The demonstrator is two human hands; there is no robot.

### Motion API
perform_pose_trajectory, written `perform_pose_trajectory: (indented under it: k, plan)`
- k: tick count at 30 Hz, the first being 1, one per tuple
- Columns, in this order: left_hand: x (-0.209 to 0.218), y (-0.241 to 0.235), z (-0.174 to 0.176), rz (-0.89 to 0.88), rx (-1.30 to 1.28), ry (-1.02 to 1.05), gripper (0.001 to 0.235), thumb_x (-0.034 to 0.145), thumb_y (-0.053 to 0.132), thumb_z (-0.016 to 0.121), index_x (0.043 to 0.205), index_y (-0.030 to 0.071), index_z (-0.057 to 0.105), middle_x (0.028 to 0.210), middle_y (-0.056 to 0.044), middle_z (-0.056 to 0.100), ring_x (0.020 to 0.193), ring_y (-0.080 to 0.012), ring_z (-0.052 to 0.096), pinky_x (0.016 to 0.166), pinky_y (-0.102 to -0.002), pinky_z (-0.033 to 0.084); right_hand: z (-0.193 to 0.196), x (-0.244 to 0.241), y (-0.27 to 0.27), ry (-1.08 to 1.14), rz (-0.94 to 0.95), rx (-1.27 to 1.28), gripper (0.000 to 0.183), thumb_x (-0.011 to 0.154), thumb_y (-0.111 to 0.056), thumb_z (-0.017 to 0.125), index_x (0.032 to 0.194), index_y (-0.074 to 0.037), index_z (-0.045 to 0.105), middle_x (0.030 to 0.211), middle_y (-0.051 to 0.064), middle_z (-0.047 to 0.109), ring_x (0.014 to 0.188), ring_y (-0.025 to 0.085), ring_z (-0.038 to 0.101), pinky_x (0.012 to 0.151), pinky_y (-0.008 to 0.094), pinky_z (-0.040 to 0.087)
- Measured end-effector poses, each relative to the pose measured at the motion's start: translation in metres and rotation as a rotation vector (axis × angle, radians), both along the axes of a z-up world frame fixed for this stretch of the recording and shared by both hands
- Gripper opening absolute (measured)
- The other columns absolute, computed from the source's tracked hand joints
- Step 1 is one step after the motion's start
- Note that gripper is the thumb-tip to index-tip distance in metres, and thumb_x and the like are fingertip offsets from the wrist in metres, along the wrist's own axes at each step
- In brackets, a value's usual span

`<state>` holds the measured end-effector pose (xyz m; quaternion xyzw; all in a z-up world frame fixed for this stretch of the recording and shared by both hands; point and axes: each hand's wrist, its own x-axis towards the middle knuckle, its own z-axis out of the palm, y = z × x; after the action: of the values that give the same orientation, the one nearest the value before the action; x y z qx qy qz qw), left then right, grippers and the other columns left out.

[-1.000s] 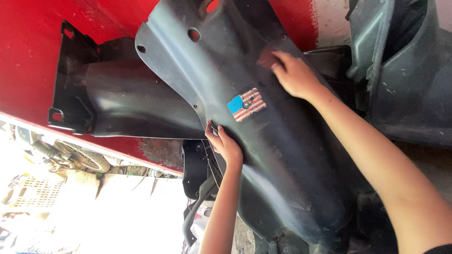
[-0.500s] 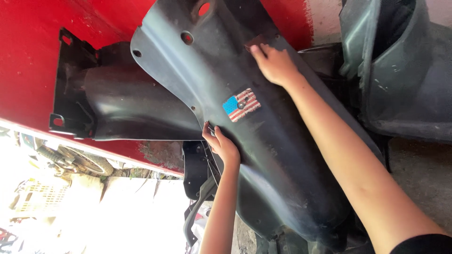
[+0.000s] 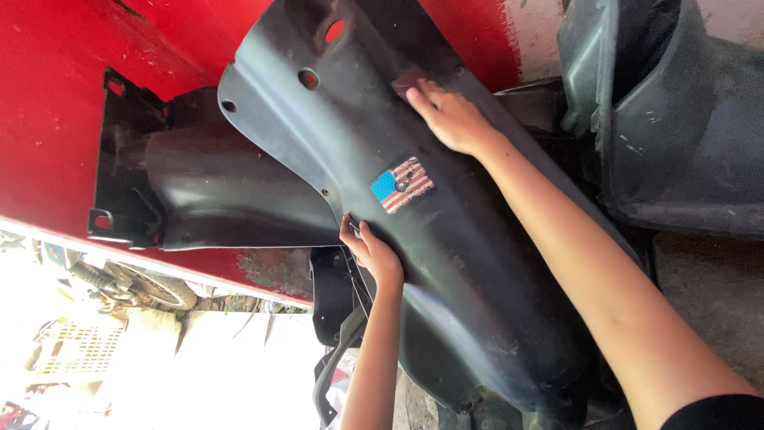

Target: The person sands a black motorcycle part using a piece of sandpaper. They hold the part with one hand and rub the sandpaper over its surface, focusing on the edges and the interior. The person flips the part over to sand the other side as well.

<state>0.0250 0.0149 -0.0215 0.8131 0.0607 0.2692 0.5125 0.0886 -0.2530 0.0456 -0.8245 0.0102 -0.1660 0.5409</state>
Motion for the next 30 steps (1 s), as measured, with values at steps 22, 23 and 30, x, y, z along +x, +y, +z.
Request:
perform_pose_trajectory:
  k: [22, 23, 30]
  plan:
    - [-0.002, -0.003, 0.004, 0.020, 0.008, 0.005, 0.051, 0.102, 0.034, 0.042, 0.149, 0.016, 0.043, 0.155, -0.008, 0.049, 0.145, -0.0245, 0.041, 0.118, -0.043, 0.017, -0.037, -0.034, -0.022, -0.051, -0.135, -0.083, 0.059, 0.107, -0.055, 0.038, 0.145, -0.016, 0.059, 0.150, 0.014, 0.056, 0.135, 0.038, 0.053, 0.114, 0.046, 0.041]
    - [-0.001, -0.003, 0.005, 0.014, 0.010, 0.001, 0.051, 0.102, 0.034, 0.042, 0.149, 0.016, 0.043, 0.155, -0.008, 0.049, 0.145, -0.0241, 0.040, 0.118, -0.043, 0.016, -0.031, -0.044, -0.018, -0.114, -0.131, -0.087, 0.057, 0.105, -0.052, 0.042, 0.145, -0.015, 0.058, 0.150, 0.016, 0.054, 0.135, 0.038, 0.052, 0.112, 0.047, 0.040]
    - [0.004, 0.002, -0.005, 0.026, 0.043, -0.008, 0.050, 0.103, 0.033, 0.043, 0.149, 0.015, 0.042, 0.155, -0.008, 0.050, 0.146, -0.0232, 0.041, 0.118, -0.045, 0.015, -0.060, -0.062, -0.025, -0.110, -0.118, -0.066, 0.054, 0.104, -0.043, 0.050, 0.148, -0.014, 0.055, 0.151, 0.017, 0.053, 0.142, 0.034, 0.051, 0.117, 0.042, 0.041]
